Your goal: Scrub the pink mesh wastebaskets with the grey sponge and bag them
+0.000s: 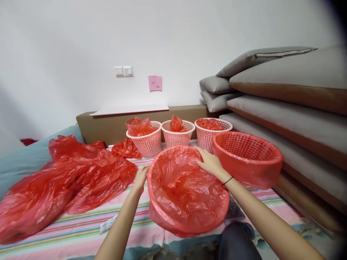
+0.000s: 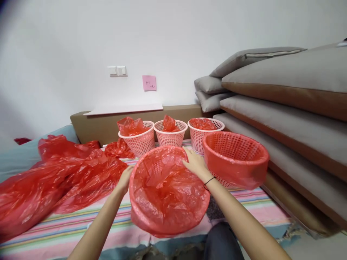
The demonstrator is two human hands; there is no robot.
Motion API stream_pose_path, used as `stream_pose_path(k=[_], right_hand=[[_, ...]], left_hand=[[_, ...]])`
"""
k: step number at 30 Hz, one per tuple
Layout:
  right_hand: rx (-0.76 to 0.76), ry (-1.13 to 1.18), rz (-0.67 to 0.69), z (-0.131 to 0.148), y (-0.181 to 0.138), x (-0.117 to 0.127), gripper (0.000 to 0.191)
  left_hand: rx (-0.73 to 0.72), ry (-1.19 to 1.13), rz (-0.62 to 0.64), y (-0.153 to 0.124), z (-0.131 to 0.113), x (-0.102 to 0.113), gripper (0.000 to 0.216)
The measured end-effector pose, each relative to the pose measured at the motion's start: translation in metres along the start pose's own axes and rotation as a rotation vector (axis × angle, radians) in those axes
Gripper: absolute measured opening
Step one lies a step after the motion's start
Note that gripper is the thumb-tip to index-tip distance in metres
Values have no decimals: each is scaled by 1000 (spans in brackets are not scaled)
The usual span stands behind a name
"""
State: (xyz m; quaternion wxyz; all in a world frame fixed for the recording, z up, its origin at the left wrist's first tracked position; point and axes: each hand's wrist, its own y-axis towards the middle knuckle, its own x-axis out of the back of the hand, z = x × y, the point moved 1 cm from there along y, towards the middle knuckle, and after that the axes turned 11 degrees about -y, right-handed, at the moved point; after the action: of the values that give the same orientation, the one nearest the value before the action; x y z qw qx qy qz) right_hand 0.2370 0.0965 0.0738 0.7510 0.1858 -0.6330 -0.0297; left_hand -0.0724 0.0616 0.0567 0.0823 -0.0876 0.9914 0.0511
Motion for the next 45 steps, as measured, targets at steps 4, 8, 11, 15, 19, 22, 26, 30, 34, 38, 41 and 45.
stream_pose_path(k=[4, 8, 11, 15, 19, 22, 26, 30, 34, 38, 41, 45], right_hand=[[88, 28, -88, 9, -30, 8, 64], [251, 9, -417, 26, -60, 33, 53], [474, -42, -433, 53, -78, 48, 29], [581, -118, 73, 97, -79, 13, 20], [465, -136, 229, 111, -76, -58, 25], [410, -135, 284, 97, -83, -99, 36], [433, -140, 366, 72, -85, -133, 81], [508, -151, 430, 63, -73, -157, 115], [554, -179, 459, 65, -64, -170, 127], [562, -200, 454, 73, -62, -167, 89], [568, -203, 436, 88, -61, -157, 71], [557, -217, 465, 108, -63, -153, 81]], left_hand=[[-75, 91, 84, -30, -36, -10, 38], [-142, 172, 191, -68, -50, -29, 40], [-210, 220, 221, -85, -48, -38, 38], [-281, 260, 264, -97, -46, -49, 40], [-288, 260, 311, -107, -46, -56, 40], [-290, 275, 302, -110, -46, -53, 41], [-265, 287, 255, -112, -40, -40, 45], [-269, 303, 234, -115, -33, -31, 48], [-272, 310, 226, -116, -30, -24, 48], [-277, 291, 226, -112, -32, -21, 47], [-279, 268, 231, -108, -33, -20, 47], [-246, 214, 221, -101, -33, -18, 47]])
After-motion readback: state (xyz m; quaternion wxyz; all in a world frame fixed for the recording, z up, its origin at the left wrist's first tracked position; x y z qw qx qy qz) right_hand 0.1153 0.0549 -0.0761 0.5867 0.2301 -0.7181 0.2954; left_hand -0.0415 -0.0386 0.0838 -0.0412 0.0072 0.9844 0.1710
